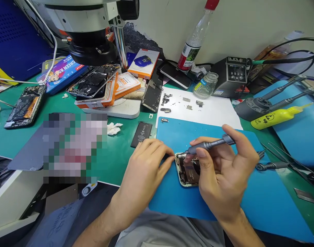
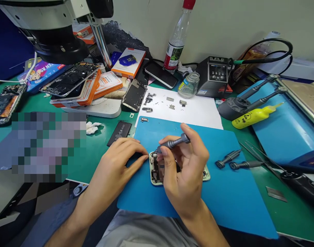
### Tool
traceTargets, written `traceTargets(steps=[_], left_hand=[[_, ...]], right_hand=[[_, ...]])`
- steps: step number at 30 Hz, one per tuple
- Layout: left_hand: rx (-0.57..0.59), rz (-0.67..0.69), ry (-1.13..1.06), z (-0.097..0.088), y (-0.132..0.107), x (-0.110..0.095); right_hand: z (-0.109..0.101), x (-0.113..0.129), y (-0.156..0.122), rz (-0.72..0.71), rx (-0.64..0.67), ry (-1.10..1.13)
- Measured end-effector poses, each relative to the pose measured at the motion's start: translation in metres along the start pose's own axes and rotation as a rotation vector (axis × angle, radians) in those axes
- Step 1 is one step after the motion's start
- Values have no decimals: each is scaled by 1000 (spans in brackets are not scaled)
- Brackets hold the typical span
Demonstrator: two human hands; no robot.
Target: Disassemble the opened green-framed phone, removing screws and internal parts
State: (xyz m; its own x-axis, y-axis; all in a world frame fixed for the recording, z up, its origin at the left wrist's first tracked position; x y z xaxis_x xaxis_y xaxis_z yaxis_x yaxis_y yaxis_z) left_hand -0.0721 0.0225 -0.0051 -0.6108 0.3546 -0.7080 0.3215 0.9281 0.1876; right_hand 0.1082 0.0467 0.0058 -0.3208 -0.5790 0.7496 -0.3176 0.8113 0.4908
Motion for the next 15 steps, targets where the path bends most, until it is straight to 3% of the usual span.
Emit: traceTargets(steps=[5, 15], left_hand=[[-39, 0, -53, 0, -3, 0], [-30, -66, -86, -1, -4, 0]], right_hand=[[1, -7, -5, 25, 36, -152], [0, -5, -6, 26, 68, -177]])
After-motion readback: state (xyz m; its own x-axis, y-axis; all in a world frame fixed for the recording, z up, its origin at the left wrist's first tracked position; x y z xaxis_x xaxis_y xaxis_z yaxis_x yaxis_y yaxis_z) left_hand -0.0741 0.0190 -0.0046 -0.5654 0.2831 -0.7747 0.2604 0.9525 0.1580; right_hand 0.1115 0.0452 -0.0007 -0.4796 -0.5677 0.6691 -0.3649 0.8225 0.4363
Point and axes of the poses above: each hand's wrist, its own y-axis towards the middle knuckle, its own z-axis out of the palm, x = y × z, the point moved 2 cm from there along y, towards the middle knuckle, and after that the axes turned 13 degrees about x, right-handed, at the moved point
